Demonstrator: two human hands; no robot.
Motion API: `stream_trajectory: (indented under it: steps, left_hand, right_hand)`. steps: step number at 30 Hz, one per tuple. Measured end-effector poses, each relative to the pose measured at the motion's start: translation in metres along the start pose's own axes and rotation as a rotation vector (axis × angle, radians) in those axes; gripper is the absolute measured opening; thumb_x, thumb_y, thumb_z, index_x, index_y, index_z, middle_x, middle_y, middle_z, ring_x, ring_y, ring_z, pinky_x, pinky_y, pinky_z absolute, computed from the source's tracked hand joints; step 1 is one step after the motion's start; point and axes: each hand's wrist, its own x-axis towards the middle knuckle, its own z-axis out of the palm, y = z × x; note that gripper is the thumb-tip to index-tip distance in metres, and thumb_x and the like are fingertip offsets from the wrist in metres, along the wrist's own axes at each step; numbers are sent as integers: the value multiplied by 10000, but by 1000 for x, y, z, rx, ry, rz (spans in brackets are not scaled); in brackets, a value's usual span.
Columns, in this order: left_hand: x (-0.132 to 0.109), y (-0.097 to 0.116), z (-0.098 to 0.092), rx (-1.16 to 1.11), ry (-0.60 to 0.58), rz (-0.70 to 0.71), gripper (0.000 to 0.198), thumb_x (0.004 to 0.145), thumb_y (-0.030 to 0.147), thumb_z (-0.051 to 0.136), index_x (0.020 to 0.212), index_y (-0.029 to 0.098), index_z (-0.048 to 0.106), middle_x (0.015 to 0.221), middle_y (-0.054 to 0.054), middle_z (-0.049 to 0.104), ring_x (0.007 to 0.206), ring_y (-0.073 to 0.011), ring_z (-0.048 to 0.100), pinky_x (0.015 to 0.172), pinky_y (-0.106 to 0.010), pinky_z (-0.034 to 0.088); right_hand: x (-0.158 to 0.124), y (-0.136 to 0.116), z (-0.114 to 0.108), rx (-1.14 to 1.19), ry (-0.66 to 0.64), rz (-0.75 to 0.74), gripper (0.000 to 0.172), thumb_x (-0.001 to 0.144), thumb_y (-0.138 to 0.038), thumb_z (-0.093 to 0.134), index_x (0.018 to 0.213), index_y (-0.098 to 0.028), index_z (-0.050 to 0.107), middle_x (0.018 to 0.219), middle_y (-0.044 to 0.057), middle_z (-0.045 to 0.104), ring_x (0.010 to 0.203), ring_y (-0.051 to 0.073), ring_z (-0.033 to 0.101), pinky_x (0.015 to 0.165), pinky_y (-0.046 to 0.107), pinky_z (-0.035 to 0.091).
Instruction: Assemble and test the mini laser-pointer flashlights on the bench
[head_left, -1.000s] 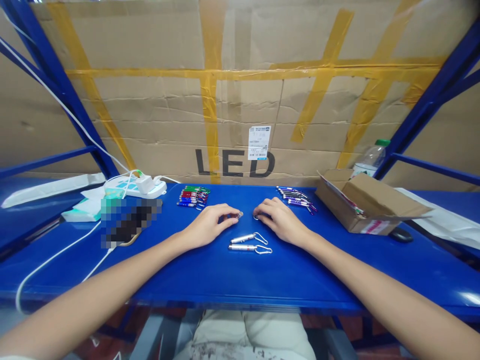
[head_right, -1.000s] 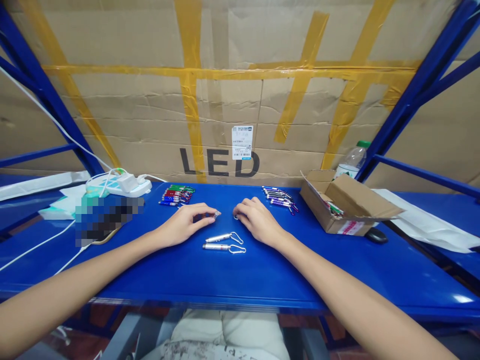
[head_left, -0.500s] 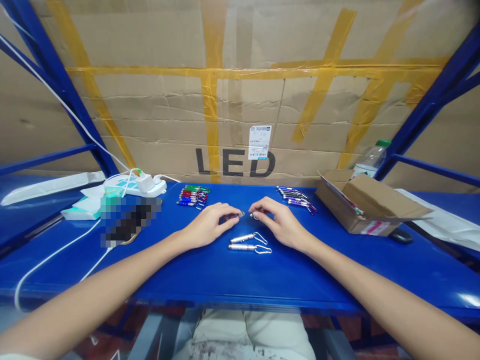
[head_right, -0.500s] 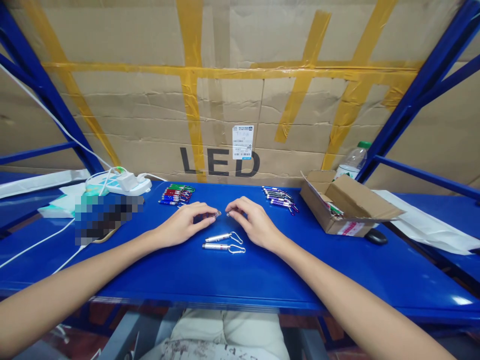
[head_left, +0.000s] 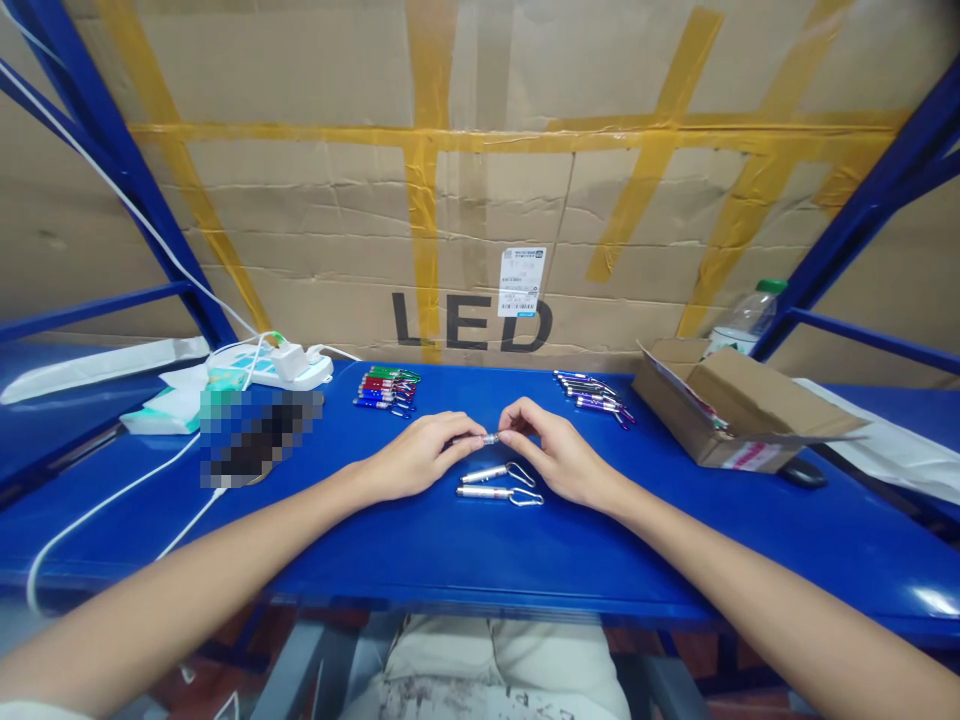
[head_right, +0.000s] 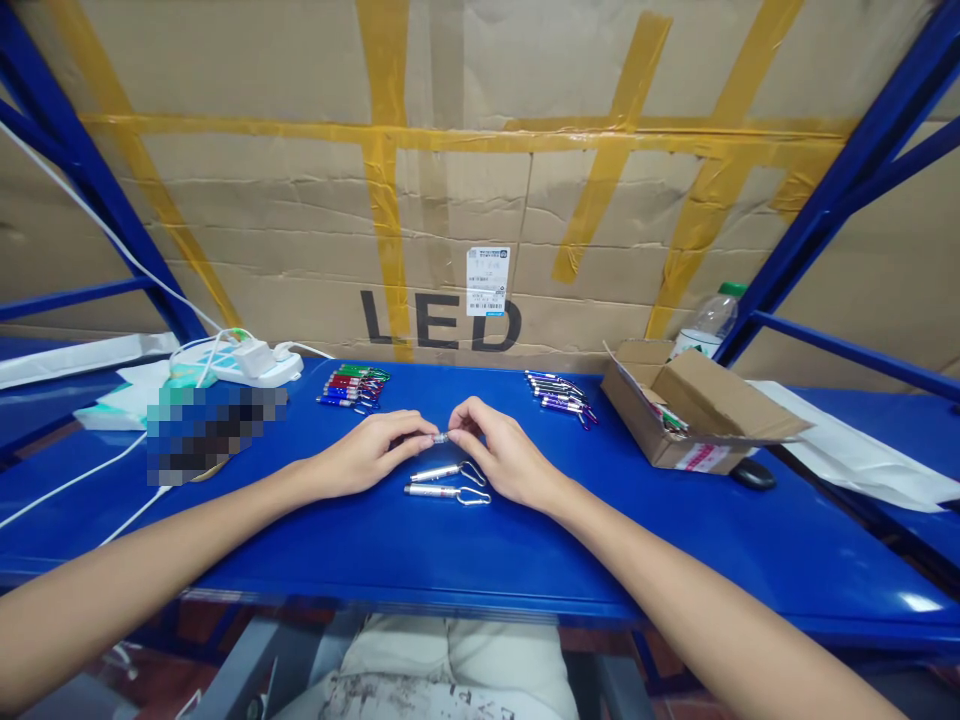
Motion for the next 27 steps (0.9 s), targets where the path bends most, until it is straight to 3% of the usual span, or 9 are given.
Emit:
stream_trajectory:
  steps: [5, 16, 22, 27]
  left_hand:
    - [0, 1, 0, -59, -12, -62, 285, 1116, 388, 513, 1184, 219, 732, 891, -9, 739, 818, -179, 697, 816, -295, 502]
    - [0, 3, 0, 4, 4, -45, 317, 1132, 379, 464, 1152, 200, 724, 918, -24, 717, 849, -191, 672, 845, -301, 475]
    - [0, 7, 3, -121, -33, -137, 402, 1132, 442, 438, 965, 184, 697, 786, 10, 654, 737, -158, 605, 732, -271, 441]
    - [-1, 8, 4, -147, -25, -148, 400, 1125, 442, 456, 965, 180, 712, 774, 12, 657, 731, -157, 606, 727, -268, 446]
  right_hand:
    - [1, 0, 0, -43, -39, -16, 118, 1100, -311, 548, 1021, -236, 593, 972, 16, 690, 868, 191, 635, 806, 319, 492]
    - [-2, 3, -3, -242, -60, -183, 117, 1139, -280, 483, 1077, -236, 573, 1039, 57, 664, 945, 213, 613, 850, 337, 496]
    - [-3, 2, -3, -378, -59, -295, 158, 1156, -272, 428, 1120, -223, 574, 1031, 83, 649, 947, 237, 576, 834, 360, 493]
    - [-5, 1, -2, -348, -53, -290, 181, 1162, -282, 406, 1129, -229, 576, 1015, 79, 646, 931, 233, 582, 823, 352, 487]
